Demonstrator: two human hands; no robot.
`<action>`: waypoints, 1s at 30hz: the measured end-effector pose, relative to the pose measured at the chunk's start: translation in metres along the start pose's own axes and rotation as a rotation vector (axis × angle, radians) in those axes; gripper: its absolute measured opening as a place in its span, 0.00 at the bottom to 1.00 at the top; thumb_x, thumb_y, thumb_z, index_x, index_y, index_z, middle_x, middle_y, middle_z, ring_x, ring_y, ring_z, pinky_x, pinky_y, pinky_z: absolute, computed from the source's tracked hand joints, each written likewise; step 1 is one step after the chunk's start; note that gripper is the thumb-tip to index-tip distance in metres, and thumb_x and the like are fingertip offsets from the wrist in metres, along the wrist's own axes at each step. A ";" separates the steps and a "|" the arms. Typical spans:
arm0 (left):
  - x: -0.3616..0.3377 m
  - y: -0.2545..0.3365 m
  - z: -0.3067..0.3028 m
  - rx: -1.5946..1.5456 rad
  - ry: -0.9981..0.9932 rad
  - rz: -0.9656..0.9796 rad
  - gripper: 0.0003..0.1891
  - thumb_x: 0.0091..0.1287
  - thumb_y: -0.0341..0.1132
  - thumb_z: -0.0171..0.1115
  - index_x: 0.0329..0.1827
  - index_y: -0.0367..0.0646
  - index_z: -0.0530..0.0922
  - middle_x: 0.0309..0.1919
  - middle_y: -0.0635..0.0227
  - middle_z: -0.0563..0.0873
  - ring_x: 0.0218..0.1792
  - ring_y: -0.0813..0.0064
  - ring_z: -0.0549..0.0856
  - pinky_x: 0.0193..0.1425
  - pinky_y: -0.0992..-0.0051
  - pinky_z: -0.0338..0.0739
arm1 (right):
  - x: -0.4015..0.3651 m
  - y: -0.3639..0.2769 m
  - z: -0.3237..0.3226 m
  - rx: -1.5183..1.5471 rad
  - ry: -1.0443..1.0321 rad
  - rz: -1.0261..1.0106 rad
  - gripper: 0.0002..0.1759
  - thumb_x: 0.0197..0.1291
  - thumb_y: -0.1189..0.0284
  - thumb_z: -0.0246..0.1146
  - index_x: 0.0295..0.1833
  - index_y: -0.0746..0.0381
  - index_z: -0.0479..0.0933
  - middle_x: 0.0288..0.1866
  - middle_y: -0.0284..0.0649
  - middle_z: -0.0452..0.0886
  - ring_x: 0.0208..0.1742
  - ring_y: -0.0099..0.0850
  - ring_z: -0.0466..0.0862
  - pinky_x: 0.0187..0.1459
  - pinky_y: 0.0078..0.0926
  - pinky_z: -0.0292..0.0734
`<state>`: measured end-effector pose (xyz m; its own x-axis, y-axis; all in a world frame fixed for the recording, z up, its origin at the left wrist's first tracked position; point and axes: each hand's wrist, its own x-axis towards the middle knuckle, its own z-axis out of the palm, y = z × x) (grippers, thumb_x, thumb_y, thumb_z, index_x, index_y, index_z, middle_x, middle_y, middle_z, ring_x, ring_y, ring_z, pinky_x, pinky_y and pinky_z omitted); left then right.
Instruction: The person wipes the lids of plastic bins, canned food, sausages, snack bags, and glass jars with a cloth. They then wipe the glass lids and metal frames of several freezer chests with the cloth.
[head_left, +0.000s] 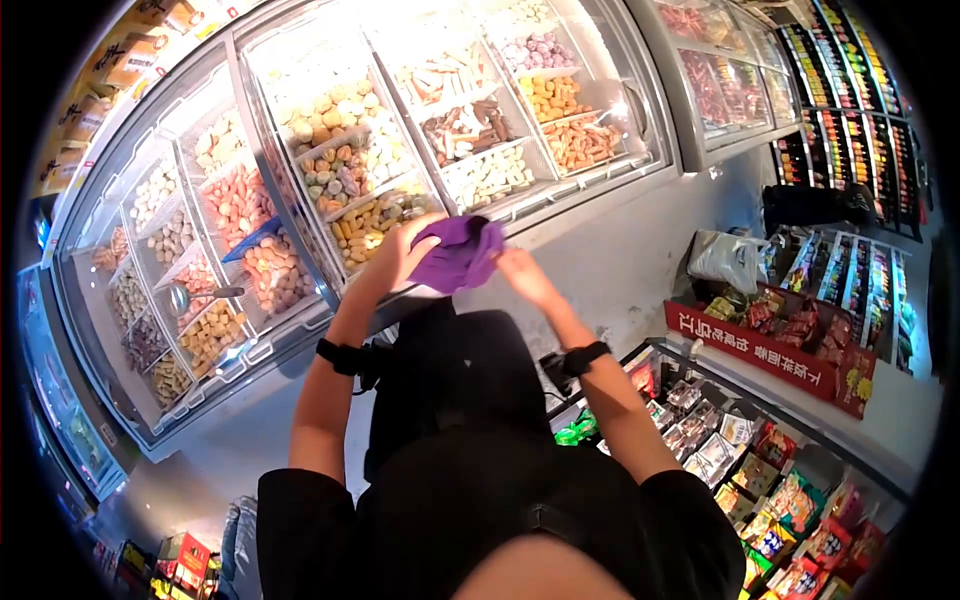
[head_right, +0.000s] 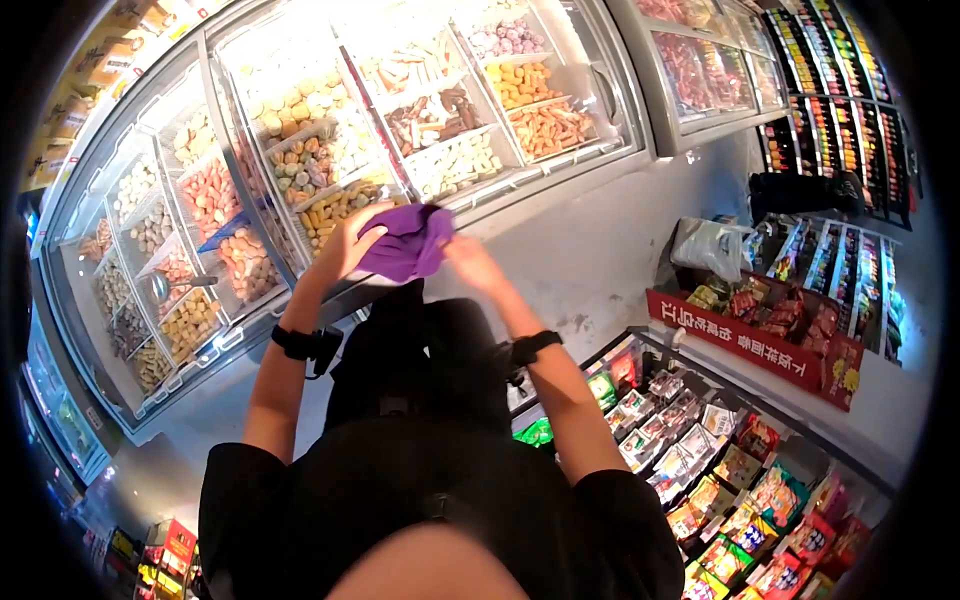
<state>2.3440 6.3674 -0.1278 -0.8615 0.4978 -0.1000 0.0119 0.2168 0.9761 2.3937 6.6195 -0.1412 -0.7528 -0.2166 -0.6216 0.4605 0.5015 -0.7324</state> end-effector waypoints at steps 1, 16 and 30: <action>0.009 0.002 -0.005 0.107 0.024 -0.042 0.20 0.64 0.31 0.56 0.60 0.41 0.70 0.51 0.54 0.79 0.52 0.62 0.79 0.56 0.72 0.71 | 0.007 0.017 -0.024 0.063 0.128 -0.028 0.15 0.64 0.65 0.54 0.43 0.68 0.74 0.33 0.35 0.77 0.36 0.23 0.72 0.42 0.22 0.68; 0.112 -0.058 0.129 1.069 0.362 -0.326 0.29 0.61 0.48 0.57 0.67 0.66 0.64 0.71 0.62 0.53 0.69 0.39 0.50 0.62 0.34 0.48 | 0.131 0.039 -0.081 -0.901 0.521 -0.553 0.33 0.55 0.55 0.58 0.68 0.49 0.62 0.71 0.46 0.56 0.69 0.52 0.55 0.64 0.59 0.48; 0.352 -0.031 0.137 1.225 0.540 -0.176 0.27 0.65 0.47 0.48 0.68 0.53 0.62 0.69 0.62 0.59 0.69 0.45 0.54 0.64 0.36 0.49 | 0.270 0.008 -0.289 -0.940 0.748 -0.611 0.31 0.58 0.45 0.51 0.67 0.38 0.62 0.72 0.47 0.55 0.70 0.60 0.50 0.61 0.70 0.43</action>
<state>2.1100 6.6510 -0.2199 -0.9856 0.0575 0.1588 0.0788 0.9881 0.1317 2.0582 6.8072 -0.2346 -0.9329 -0.2560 0.2535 -0.3057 0.9347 -0.1815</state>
